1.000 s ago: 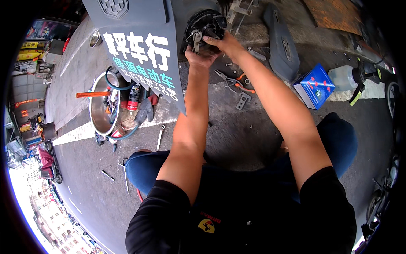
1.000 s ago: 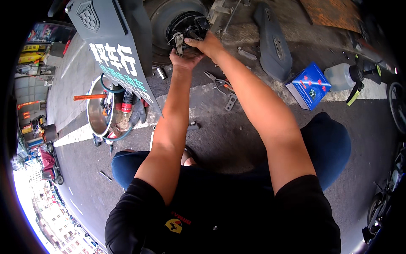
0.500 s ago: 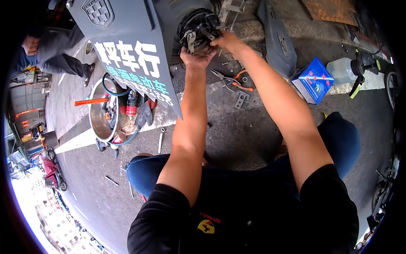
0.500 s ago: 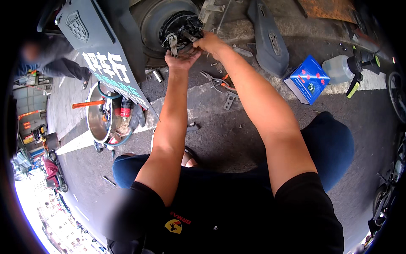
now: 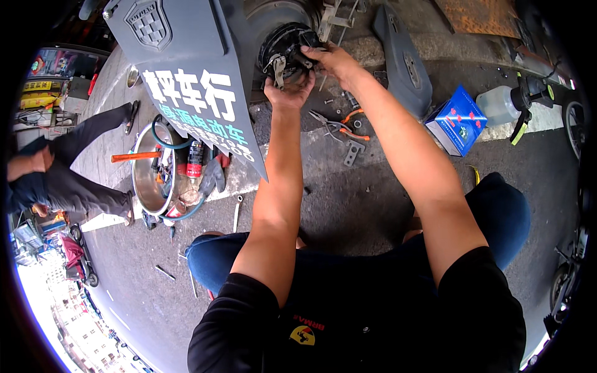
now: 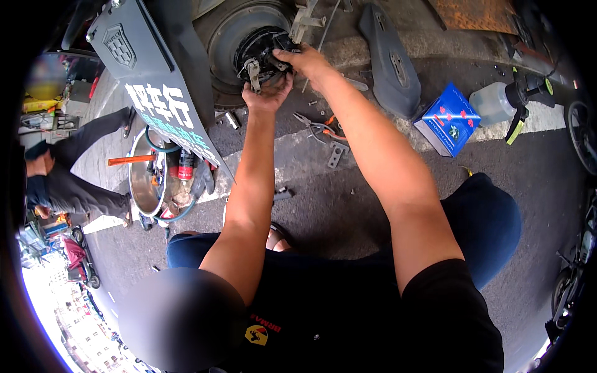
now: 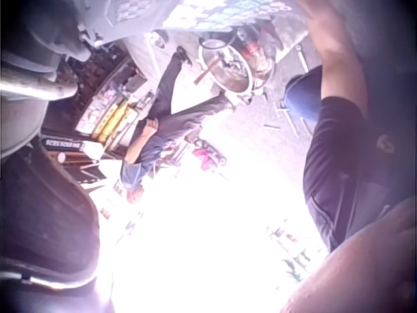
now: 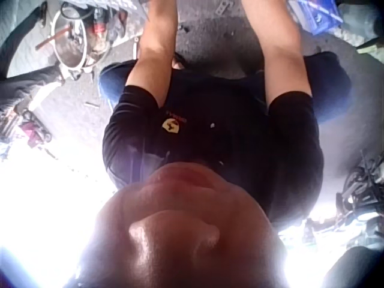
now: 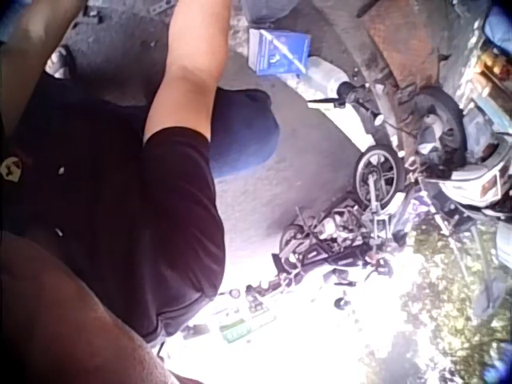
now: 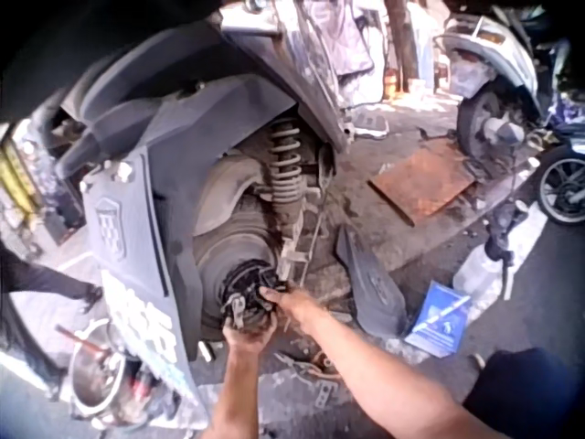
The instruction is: The person works on a motorcycle brake assembly by hand, removing components from the wheel hub, cleaning the housing with a cloth, and handling the brake shoes to reassemble the mechanism.
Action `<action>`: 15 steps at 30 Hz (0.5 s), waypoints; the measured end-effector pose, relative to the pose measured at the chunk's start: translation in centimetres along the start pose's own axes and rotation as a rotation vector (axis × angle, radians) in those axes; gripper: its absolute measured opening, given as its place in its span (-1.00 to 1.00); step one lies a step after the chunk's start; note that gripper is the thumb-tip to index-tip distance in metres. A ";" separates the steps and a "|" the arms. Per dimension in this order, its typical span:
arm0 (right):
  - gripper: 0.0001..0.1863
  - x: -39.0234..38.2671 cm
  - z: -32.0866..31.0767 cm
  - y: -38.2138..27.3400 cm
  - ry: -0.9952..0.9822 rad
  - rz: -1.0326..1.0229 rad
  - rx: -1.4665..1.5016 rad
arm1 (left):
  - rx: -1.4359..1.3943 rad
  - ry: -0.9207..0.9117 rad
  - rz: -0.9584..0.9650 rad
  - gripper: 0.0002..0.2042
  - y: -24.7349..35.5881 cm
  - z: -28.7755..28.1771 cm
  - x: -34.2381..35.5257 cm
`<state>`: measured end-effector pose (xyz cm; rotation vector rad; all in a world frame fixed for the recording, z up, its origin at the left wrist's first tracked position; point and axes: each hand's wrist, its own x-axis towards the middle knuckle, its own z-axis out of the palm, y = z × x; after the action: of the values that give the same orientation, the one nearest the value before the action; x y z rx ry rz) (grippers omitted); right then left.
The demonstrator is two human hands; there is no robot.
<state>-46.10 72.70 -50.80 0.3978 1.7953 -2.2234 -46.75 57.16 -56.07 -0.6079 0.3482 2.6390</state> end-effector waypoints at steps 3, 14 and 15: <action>-0.25 -0.2 0.5 0.0 -0.043 -0.184 0.062 | 0.007 -0.023 0.045 -0.30 -0.4 0.0 -0.3; -0.27 -0.7 1.1 0.3 0.049 -0.269 0.056 | 0.030 -0.054 0.102 -0.25 -0.8 0.4 -0.6; -0.27 -0.8 1.2 0.3 0.051 -0.284 0.058 | 0.040 -0.048 0.109 -0.25 -0.8 0.4 -0.7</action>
<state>-45.29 71.50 -50.49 0.2242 1.9214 -2.4785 -46.01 57.75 -55.48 -0.5257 0.4306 2.7376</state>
